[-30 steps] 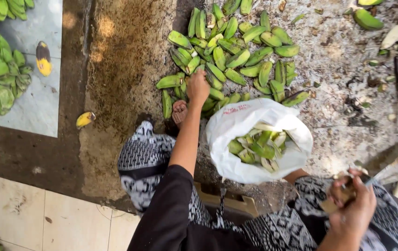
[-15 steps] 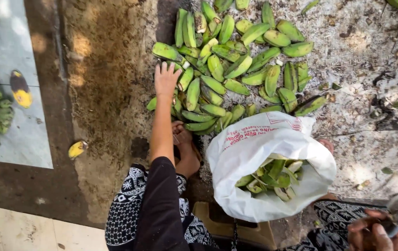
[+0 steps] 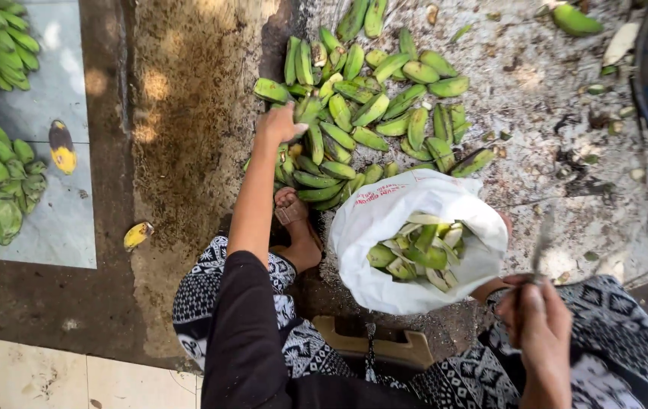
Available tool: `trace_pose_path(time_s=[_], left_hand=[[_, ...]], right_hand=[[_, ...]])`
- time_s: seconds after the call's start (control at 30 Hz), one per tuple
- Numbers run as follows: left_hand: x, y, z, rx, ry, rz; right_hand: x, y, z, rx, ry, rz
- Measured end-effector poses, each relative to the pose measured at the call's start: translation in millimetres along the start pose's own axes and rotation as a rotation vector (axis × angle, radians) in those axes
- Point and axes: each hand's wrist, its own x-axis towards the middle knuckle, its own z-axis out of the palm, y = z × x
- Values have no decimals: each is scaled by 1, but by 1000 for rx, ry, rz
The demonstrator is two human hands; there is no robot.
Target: The person sits on the ground and peels green bananas using a knife. They hold the banana in their left hand and use the knife in their right hand to remove the peel, placing the peeled fruit into a white sack.
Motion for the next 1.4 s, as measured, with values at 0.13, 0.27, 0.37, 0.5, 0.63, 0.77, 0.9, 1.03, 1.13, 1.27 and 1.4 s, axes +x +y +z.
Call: trace_pose_path(time_s=[0.13,0.27,0.37,0.5,0.63,0.77,0.9,1.03,1.13,1.27,1.4], left_hand=[[-139,86,-58,-566,-236,264],[-271,159,-58,-903,-180,424],[-333,194,-23,-934,-102,427],[-381,197,39,-621,1,518],[-416,187,76,-419,98,432],[-442,164,90,-416,287,504],[-447,142,97,-399,301,620],[-455,131,99,-454,227,677],[-439,124,117,-504,153,780],[-422,129,144,-944,38,950],[-397,138,168,-1116,239,721]], right_hand=[[-15,-4,3,-19,-133,-19],[-25,-10,20,114,-346,-194],[-42,-4,33,195,-466,-368],[-65,12,49,-20,-349,-470],[-84,40,55,-245,-220,-455],[-97,59,63,-463,-193,-476],[-102,71,71,-651,-218,-504],[-88,110,77,-710,-214,-502],[-80,115,77,-744,-207,-465],[-71,85,72,-662,-117,-132],[-80,59,73,-530,-116,-69]])
